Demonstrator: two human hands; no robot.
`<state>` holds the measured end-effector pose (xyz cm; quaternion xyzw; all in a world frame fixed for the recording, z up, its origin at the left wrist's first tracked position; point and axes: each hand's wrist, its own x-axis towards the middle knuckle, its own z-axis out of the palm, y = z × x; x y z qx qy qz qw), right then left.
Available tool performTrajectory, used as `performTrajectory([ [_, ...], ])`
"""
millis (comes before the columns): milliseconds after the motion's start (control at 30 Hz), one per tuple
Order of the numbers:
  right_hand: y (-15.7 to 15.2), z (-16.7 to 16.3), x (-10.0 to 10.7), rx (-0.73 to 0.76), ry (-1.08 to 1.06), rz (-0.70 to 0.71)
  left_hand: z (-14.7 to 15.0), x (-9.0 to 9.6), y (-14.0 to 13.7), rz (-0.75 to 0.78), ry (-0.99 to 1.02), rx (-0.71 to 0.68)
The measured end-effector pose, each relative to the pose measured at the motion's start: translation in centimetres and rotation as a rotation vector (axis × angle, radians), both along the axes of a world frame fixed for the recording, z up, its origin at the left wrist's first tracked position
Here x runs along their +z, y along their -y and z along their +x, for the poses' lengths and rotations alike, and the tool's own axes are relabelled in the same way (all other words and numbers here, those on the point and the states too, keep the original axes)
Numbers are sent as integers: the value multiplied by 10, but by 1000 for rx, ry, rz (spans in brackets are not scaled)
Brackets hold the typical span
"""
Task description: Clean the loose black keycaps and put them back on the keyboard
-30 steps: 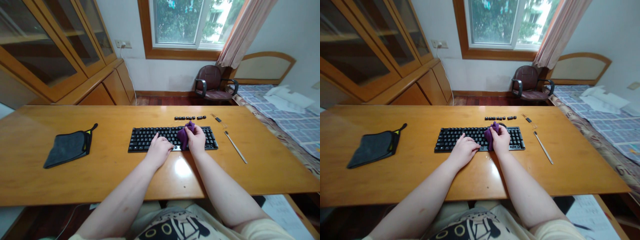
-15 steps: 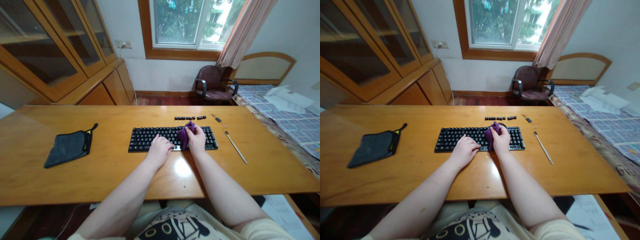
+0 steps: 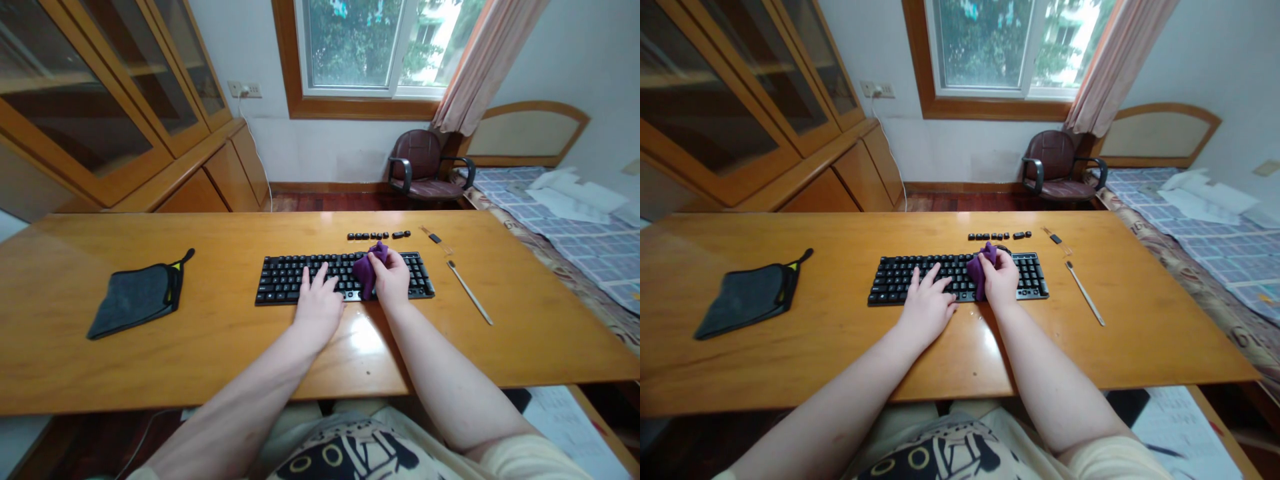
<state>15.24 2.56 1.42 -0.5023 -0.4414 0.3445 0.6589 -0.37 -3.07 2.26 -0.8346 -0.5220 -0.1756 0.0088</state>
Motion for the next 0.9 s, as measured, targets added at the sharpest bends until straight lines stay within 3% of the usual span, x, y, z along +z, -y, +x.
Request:
performTrajectory([
  [200, -2, 0, -3, 5, -28, 3, 2, 12, -11, -80, -20, -40],
  [300, -3, -1, -4, 19, -59, 0, -1, 21, -45, -186, -9, -25],
  [400, -4, -2, -7, 6, -56, 3, 1, 25, -94, -236, 29, 83],
  [467, -5, -2, -8, -20, -54, -14, 6, 21, -126, -262, 58, 149],
  [600, -6, -2, -8, -52, -66, -36, 24, 4, -173, -296, 61, 151],
  [767, -4, -2, -8, -25, -79, -49, 36, -11, -198, -367, 63, 162],
  [900, -4, -2, -11, -21, -70, -58, 36, -8, -205, -385, 93, 182],
])
